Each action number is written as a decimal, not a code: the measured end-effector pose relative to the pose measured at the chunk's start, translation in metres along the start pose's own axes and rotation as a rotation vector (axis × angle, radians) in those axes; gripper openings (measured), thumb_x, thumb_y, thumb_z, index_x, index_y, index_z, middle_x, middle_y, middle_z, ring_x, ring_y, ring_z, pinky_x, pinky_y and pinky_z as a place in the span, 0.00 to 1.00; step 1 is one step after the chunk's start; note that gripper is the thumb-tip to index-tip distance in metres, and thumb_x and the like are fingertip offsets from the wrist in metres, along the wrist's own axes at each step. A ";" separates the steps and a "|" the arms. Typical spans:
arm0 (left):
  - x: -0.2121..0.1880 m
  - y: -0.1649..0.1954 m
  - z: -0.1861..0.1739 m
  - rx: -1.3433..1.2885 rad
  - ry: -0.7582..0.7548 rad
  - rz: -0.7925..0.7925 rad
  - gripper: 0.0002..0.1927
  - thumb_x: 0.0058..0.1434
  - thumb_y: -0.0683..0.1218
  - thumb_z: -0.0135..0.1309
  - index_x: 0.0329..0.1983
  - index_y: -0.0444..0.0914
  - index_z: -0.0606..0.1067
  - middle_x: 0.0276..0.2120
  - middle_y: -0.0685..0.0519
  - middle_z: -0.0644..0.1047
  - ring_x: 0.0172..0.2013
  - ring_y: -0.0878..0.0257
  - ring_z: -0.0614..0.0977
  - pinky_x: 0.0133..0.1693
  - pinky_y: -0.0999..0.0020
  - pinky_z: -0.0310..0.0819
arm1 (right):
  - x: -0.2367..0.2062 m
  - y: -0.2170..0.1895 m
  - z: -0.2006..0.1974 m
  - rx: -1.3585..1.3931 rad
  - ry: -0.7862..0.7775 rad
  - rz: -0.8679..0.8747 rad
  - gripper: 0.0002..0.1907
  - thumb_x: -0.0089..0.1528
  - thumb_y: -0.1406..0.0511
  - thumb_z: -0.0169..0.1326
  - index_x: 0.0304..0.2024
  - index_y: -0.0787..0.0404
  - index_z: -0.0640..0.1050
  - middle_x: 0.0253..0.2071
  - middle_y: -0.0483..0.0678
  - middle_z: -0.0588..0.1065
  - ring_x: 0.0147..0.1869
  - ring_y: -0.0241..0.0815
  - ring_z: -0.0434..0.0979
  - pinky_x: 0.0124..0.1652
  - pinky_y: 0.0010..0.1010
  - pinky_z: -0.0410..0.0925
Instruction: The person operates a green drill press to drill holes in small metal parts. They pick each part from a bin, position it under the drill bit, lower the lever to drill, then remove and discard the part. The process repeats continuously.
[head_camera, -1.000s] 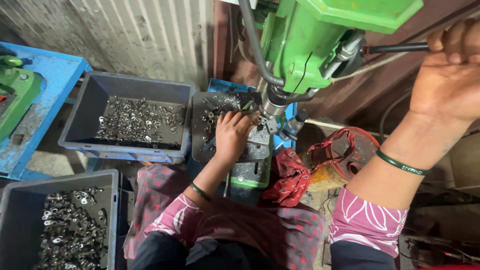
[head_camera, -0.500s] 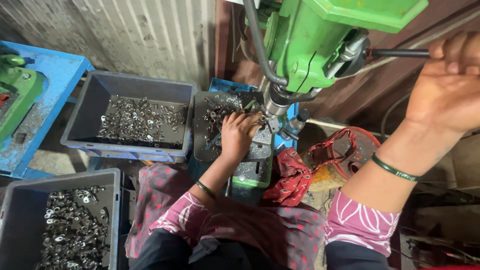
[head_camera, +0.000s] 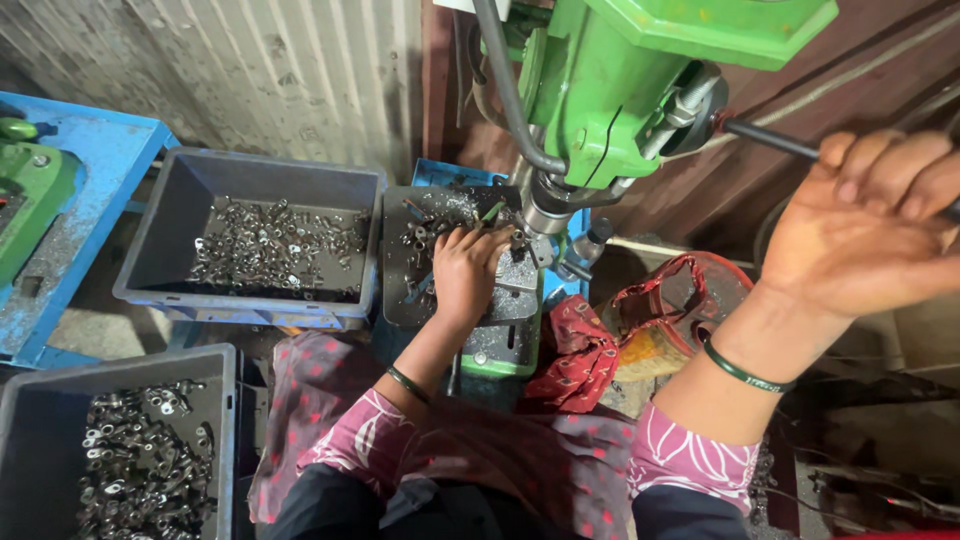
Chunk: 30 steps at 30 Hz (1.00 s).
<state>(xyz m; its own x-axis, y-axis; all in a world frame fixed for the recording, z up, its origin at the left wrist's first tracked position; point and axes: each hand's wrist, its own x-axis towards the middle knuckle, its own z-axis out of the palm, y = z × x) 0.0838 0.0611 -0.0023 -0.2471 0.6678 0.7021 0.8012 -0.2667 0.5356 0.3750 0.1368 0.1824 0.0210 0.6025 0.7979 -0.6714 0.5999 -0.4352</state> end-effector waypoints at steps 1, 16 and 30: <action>0.000 -0.001 0.000 0.009 0.003 0.009 0.11 0.63 0.46 0.59 0.49 0.47 0.82 0.40 0.56 0.83 0.42 0.54 0.80 0.46 0.58 0.68 | -0.006 0.001 0.003 0.019 0.013 -0.021 0.29 0.69 0.43 0.41 0.30 0.58 0.58 0.24 0.47 0.57 0.29 0.41 0.57 0.40 0.31 0.62; -0.001 0.004 -0.003 0.046 -0.033 0.069 0.15 0.61 0.44 0.57 0.51 0.45 0.80 0.41 0.53 0.82 0.42 0.54 0.80 0.44 0.55 0.69 | -0.033 0.001 0.011 0.123 0.136 -0.098 0.28 0.68 0.45 0.41 0.28 0.59 0.58 0.23 0.48 0.58 0.28 0.42 0.58 0.37 0.29 0.60; 0.012 0.015 0.006 0.030 -0.133 -0.124 0.07 0.67 0.47 0.52 0.38 0.40 0.77 0.30 0.48 0.81 0.36 0.49 0.82 0.41 0.50 0.71 | 0.057 0.002 -0.020 -0.108 -0.094 0.108 0.29 0.67 0.42 0.41 0.30 0.58 0.58 0.26 0.46 0.56 0.28 0.39 0.54 0.37 0.30 0.58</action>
<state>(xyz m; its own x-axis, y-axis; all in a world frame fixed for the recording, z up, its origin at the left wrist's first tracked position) 0.0964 0.0691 0.0114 -0.2720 0.7807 0.5626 0.7859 -0.1572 0.5981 0.3901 0.1832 0.2189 -0.1198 0.6173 0.7776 -0.5822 0.5908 -0.5586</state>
